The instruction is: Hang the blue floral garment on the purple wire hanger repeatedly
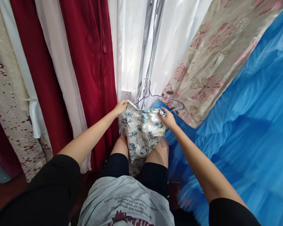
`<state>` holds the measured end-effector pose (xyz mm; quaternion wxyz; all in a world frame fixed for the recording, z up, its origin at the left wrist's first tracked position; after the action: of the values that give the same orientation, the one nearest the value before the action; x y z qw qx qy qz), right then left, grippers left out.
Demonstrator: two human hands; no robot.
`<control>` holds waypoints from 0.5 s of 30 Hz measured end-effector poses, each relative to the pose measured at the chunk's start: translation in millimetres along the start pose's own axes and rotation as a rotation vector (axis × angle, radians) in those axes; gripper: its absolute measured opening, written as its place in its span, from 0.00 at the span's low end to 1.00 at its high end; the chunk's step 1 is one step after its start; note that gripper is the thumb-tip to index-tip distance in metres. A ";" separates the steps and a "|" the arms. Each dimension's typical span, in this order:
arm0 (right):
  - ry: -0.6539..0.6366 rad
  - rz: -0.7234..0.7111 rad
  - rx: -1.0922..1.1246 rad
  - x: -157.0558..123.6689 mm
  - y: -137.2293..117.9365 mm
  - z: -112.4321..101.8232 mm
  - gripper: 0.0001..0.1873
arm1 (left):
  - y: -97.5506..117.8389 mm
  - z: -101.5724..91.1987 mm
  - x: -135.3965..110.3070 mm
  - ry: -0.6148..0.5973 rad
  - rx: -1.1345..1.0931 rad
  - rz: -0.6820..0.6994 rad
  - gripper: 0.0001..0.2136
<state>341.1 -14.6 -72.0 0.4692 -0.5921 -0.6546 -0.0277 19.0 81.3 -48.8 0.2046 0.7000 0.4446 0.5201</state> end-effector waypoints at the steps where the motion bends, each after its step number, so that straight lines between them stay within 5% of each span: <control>1: -0.040 0.006 -0.003 1.1 1.6 2.2 0.19 | 1.4 0.9 -1.1 0.001 0.010 0.006 0.14; 6: -0.162 -0.042 0.056 -17.6 -12.1 24.4 0.23 | 23.4 1.5 -13.1 -0.006 0.045 0.095 0.13; 10: -0.204 -0.072 0.108 -40.7 -35.6 35.7 0.25 | 45.6 1.8 -23.8 0.142 0.169 0.093 0.15; 14: -0.174 -0.148 0.133 -64.5 -49.5 10.6 0.18 | 54.3 -3.5 -35.9 0.145 0.276 0.224 0.15; 15: -0.145 -0.164 0.118 -70.9 -49.7 -1.2 0.23 | 53.9 -6.2 -39.1 0.115 0.320 0.273 0.15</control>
<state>291.9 -83.3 -91.4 0.4508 -0.5082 -0.7337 0.0153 32.9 19.5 -27.5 -0.0073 0.7463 0.4335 0.5050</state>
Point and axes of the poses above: each hand's wrist, its own x-axis towards the middle knuckle, its own z-axis out of the palm, y = z × x, the point moved 4 cm from there along x, towards the middle knuckle, and after that the axes turned 6 degrees about y, right-handed, at the moved point
